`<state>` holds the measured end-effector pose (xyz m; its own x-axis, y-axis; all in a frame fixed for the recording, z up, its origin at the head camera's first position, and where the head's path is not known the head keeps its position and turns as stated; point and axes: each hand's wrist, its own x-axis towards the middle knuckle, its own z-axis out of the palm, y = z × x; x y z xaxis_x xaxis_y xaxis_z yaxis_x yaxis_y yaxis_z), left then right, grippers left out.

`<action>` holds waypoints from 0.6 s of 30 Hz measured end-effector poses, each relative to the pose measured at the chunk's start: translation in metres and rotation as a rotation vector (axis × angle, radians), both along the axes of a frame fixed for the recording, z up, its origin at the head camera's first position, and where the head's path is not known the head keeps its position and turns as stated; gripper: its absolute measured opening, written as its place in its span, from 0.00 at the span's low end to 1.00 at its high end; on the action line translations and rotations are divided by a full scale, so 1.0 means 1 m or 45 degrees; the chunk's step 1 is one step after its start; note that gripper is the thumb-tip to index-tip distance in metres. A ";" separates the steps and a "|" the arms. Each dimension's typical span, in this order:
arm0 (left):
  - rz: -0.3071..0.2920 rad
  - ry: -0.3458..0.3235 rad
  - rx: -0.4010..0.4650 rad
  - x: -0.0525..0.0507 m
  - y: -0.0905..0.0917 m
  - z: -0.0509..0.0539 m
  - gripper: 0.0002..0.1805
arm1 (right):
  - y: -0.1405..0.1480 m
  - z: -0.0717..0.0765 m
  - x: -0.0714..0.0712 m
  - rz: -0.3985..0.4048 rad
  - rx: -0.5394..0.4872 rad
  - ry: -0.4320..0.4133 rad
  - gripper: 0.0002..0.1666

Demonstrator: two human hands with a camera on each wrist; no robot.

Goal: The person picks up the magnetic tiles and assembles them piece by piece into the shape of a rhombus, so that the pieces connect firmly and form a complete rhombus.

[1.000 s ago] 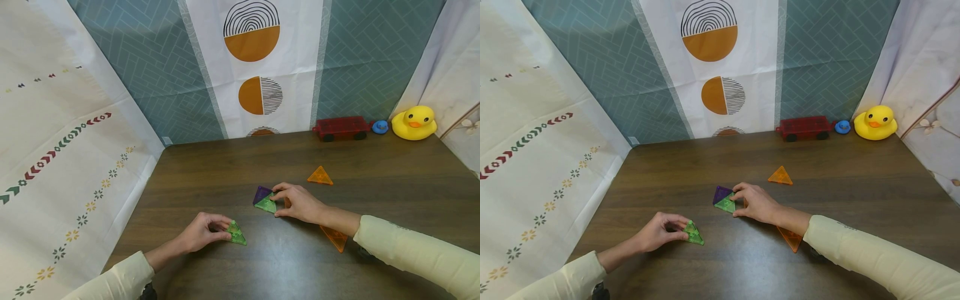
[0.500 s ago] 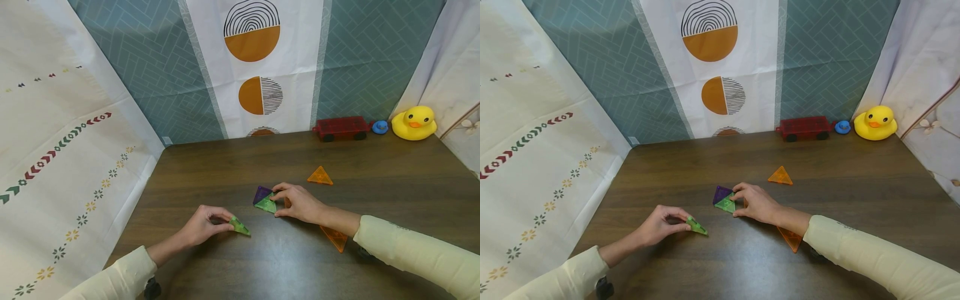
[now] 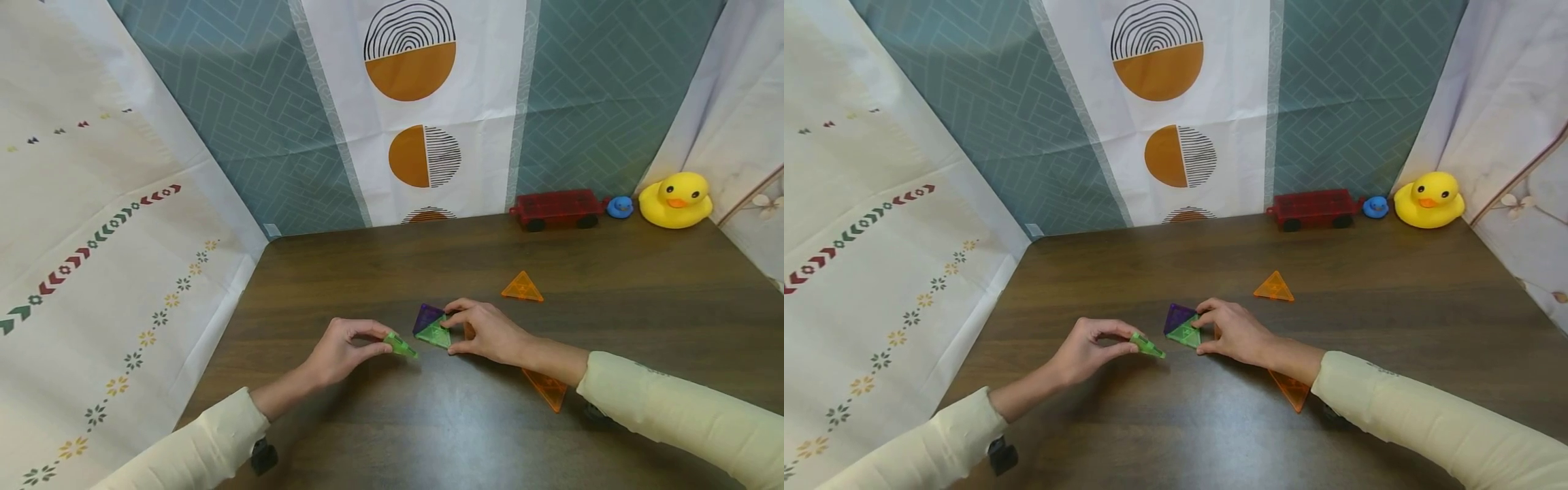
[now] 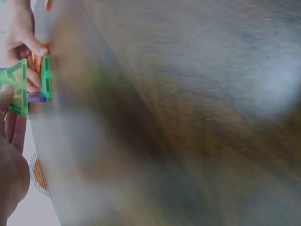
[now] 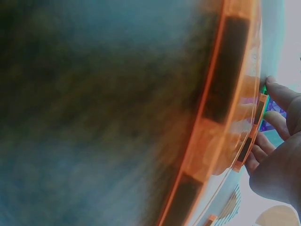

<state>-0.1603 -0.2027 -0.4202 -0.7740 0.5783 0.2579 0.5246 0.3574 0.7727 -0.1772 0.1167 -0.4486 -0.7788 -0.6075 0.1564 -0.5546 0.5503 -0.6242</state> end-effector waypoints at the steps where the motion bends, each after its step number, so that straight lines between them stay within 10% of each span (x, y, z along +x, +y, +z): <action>1: -0.003 0.014 0.003 -0.001 0.001 0.001 0.11 | 0.000 0.000 0.000 -0.001 0.002 0.003 0.26; 18: 0.010 0.078 -0.050 -0.010 0.027 0.000 0.11 | 0.001 0.000 -0.001 0.005 -0.006 -0.001 0.27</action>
<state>-0.1706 -0.1756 -0.4199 -0.7621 0.5827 0.2823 0.5675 0.3910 0.7246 -0.1778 0.1178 -0.4484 -0.7764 -0.6100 0.1587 -0.5563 0.5448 -0.6275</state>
